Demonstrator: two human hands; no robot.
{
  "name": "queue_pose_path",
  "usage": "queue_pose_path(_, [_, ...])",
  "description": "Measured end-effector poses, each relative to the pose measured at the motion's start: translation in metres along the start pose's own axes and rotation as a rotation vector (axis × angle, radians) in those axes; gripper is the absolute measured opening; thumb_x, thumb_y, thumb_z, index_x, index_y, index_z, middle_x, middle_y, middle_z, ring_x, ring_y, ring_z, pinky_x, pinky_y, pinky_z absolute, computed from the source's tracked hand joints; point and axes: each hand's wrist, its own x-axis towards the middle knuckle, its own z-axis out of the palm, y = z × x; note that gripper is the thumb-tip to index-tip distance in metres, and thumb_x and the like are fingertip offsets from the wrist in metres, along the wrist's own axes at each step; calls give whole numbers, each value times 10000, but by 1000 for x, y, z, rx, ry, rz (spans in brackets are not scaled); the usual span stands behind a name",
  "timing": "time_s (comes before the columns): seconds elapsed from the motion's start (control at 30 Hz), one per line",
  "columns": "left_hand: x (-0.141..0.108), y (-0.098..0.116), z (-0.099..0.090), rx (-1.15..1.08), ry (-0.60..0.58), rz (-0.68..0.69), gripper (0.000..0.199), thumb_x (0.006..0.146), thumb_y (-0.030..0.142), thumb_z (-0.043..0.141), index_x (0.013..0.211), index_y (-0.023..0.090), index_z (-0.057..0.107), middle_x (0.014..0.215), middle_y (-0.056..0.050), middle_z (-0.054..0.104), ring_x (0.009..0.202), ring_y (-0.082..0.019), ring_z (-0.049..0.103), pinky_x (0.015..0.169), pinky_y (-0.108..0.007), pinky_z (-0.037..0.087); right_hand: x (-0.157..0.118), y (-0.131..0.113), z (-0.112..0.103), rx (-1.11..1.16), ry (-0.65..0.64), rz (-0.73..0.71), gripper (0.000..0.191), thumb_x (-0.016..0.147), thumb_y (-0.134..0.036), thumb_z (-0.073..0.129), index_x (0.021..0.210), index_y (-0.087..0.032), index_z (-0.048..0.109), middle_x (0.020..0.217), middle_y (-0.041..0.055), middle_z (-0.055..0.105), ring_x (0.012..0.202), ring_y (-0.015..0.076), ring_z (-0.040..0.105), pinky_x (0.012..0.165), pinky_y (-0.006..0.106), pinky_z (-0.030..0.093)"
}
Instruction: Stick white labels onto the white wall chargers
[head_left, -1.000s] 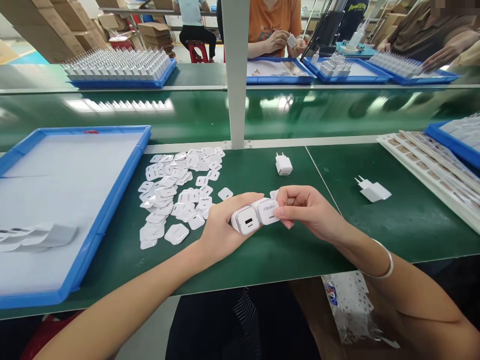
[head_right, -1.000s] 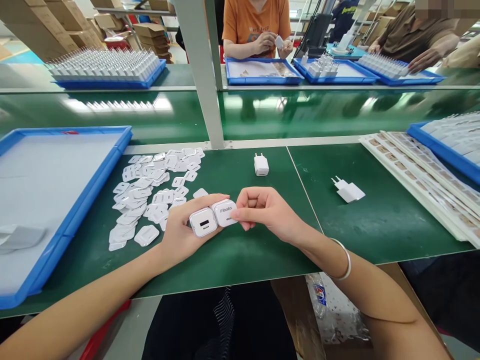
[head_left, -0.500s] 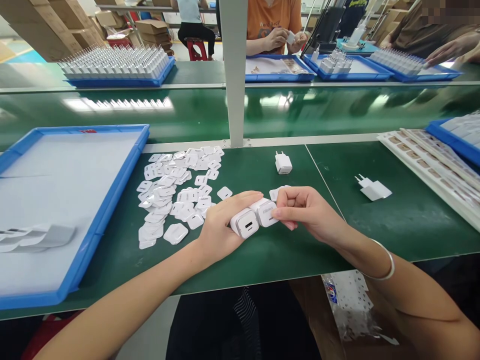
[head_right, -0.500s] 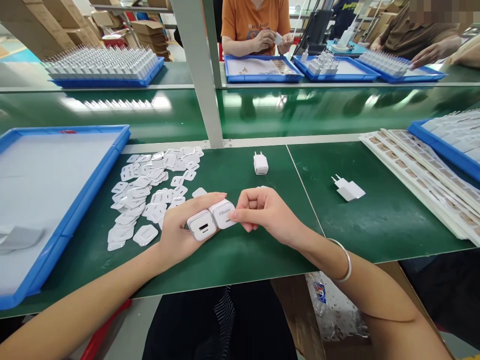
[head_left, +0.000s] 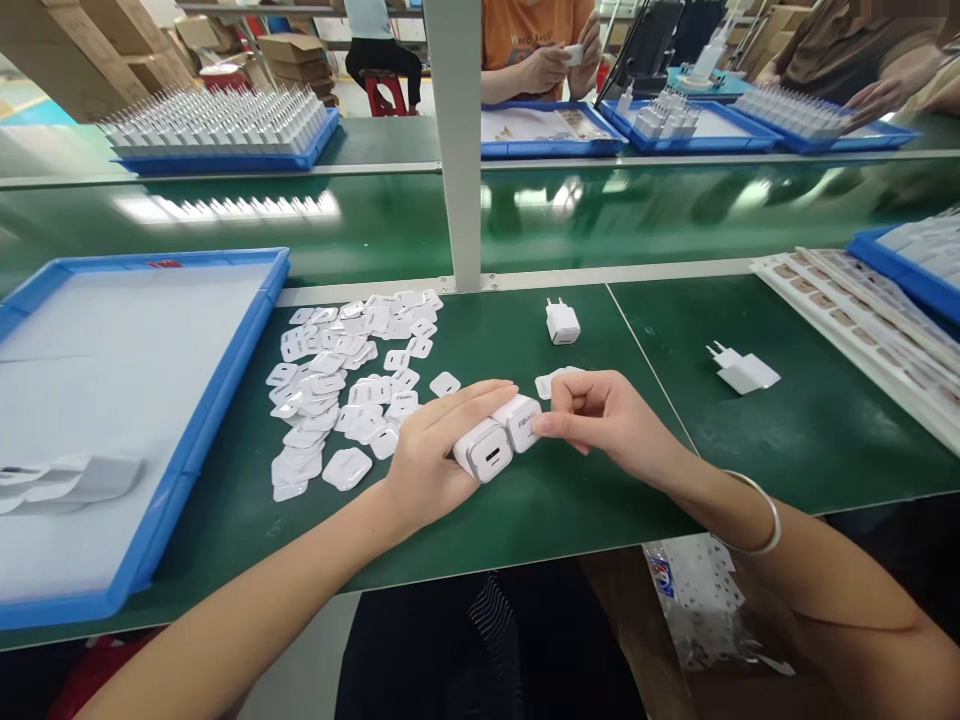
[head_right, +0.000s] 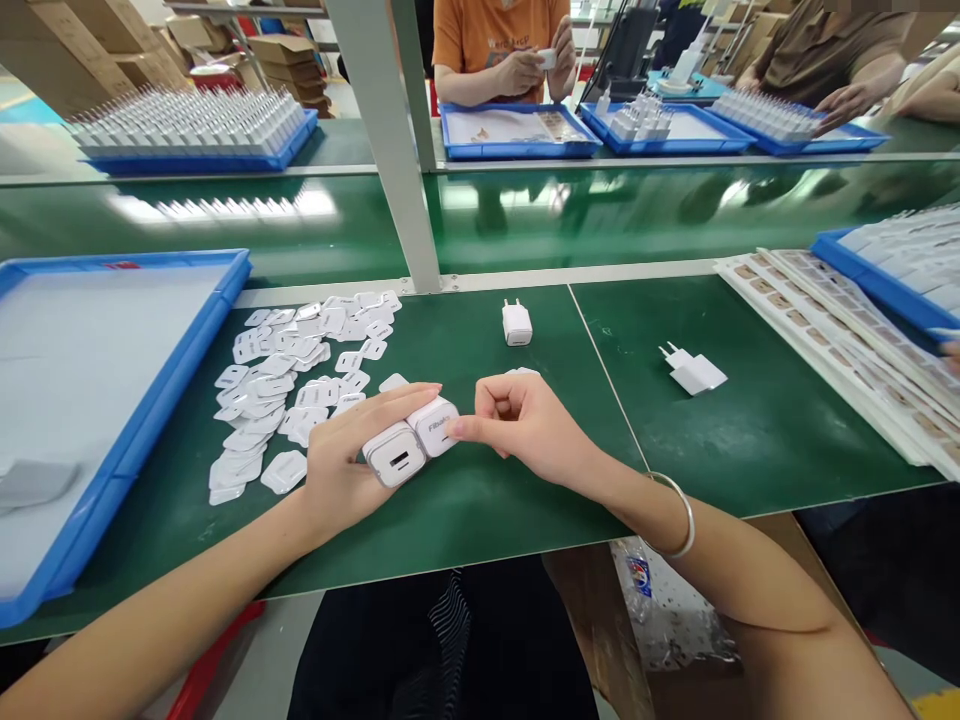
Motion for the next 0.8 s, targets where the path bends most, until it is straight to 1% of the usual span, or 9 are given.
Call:
queue_pose_path(0.07, [1,2,-1,-68,-8,-96,370,811,159,788,1169,178,693,1140,-83,760,992,-187,754,857,-238,628,2,2,3,-107,48,-62,515,757,-431,855,558,-163,462,493,-52,431,484,60,327,474,222,227])
queue_pose_path(0.13, [3,4,-2,-171,-32,-234,372,792,184,812,1150,189,711,1075,-52,778,891,-162,761,779,-213,627,5,2,1,-186,23,-117,477,821,-484,790,595,-160,522,528,-36,466,510,76,376,492,226,278])
queue_pose_path(0.2, [6,5,-3,-255,-51,-373,358,775,202,830,1118,202,730,1022,-26,787,842,-146,757,739,-196,621,8,0,-11,-223,-4,-174,453,920,-516,668,654,-160,581,569,-15,520,536,91,442,517,231,331])
queue_pose_path(0.27, [9,5,-4,-294,-48,-471,354,755,216,846,1094,222,744,1020,-14,788,868,-149,756,742,-193,620,11,-5,-32,-293,53,-203,410,958,-501,612,723,-166,615,622,-6,567,558,97,485,539,234,364])
queue_pose_path(0.33, [12,4,-4,-307,-34,-539,357,739,233,858,1081,242,755,1046,-9,784,913,-158,753,762,-202,621,13,-9,-55,-470,135,-128,305,920,-459,670,804,-177,650,678,-7,602,571,100,500,551,240,374])
queue_pose_path(0.43, [13,0,-3,-323,-40,-620,351,724,261,867,1060,250,764,1062,-12,779,951,-173,744,802,-232,619,18,-7,-78,-768,109,100,228,851,-422,734,907,-203,708,771,-5,644,604,115,526,563,258,371])
queue_pose_path(0.5, [13,-2,-3,-326,-57,-659,349,721,280,868,1053,250,765,1064,-14,777,959,-182,738,820,-255,615,24,0,-80,-836,63,160,271,830,-442,742,989,-223,726,822,-9,650,641,125,544,593,266,386])
queue_pose_path(0.57, [12,-4,-2,-322,-74,-684,361,718,298,869,1060,252,762,1076,-15,773,976,-192,731,841,-277,607,30,10,-74,-854,55,145,321,809,-451,753,1042,-232,722,826,-18,628,665,129,540,617,267,387])
queue_pose_path(0.8, [8,-5,0,-345,-131,-665,395,731,331,859,1104,260,745,1080,-1,766,967,-181,718,832,-273,584,38,23,-58,-905,85,-12,154,778,-279,734,788,-178,618,793,-13,552,699,127,488,640,264,345])
